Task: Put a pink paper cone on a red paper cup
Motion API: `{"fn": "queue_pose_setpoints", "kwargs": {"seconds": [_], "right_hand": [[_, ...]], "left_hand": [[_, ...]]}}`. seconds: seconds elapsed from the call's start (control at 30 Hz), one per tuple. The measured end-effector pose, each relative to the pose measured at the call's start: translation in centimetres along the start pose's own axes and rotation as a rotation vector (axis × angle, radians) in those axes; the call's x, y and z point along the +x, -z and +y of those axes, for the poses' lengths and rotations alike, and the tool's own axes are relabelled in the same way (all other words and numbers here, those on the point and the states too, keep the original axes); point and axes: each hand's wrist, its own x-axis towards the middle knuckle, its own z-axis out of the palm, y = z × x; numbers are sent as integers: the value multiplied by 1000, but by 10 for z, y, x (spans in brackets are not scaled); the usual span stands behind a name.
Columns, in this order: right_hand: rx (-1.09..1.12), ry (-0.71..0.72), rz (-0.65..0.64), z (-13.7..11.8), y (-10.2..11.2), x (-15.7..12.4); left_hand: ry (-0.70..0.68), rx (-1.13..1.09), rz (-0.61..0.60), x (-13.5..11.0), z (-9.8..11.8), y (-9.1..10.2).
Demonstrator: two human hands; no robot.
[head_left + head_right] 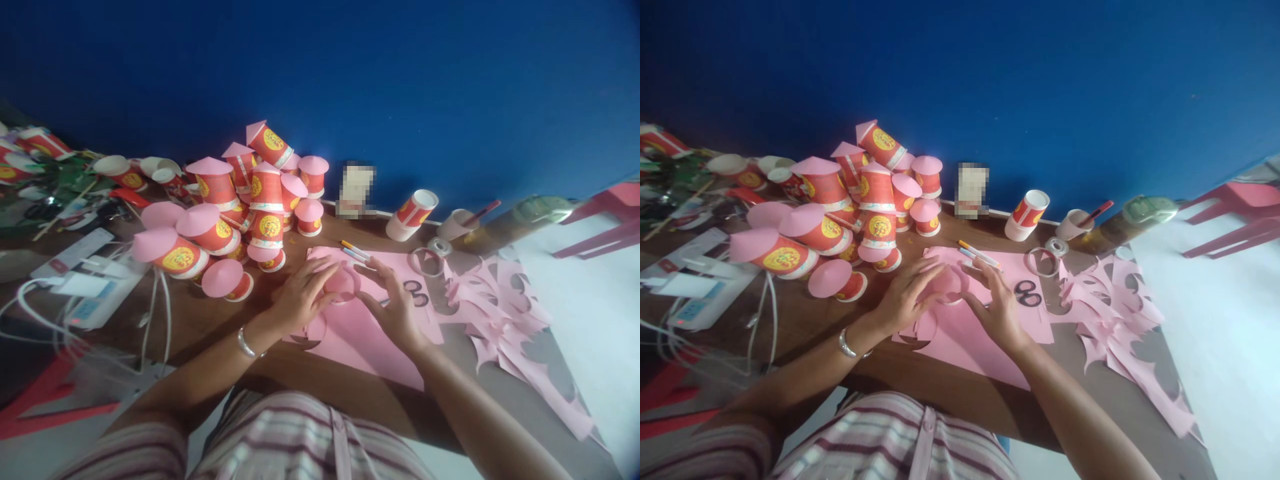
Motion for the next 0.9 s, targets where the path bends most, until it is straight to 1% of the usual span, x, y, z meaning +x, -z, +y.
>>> {"fn": "queue_pose_setpoints", "kwargs": {"seconds": [0.13, 0.23, 0.4, 0.53, 0.6, 0.63, 0.77, 0.83, 0.9], "right_hand": [[-79, 78, -15, 5, -5, 1], [-127, 77, -18, 7, -8, 1], [-163, 76, -16, 9, -10, 1], [-137, 101, -4, 10, -10, 2], [-135, 116, 8, 10, -11, 2], [-143, 122, 12, 10, -11, 3], [-196, 150, 15, 11, -12, 3], [-215, 167, 13, 12, -12, 3], [-218, 180, 9, 13, -13, 3]], "left_hand": [[-7, 43, -10, -3, -2, -3], [-16, 46, -12, -3, -4, -2], [51, 15, -17, -4, -4, -5], [108, -69, 10, -5, -1, -5], [194, -159, 23, -4, 0, -4], [267, -228, 29, -3, 0, -4], [625, -554, 55, 5, -8, -3], [738, -667, 1, 11, -13, -3], [797, -737, -73, 17, -15, -4]]}}
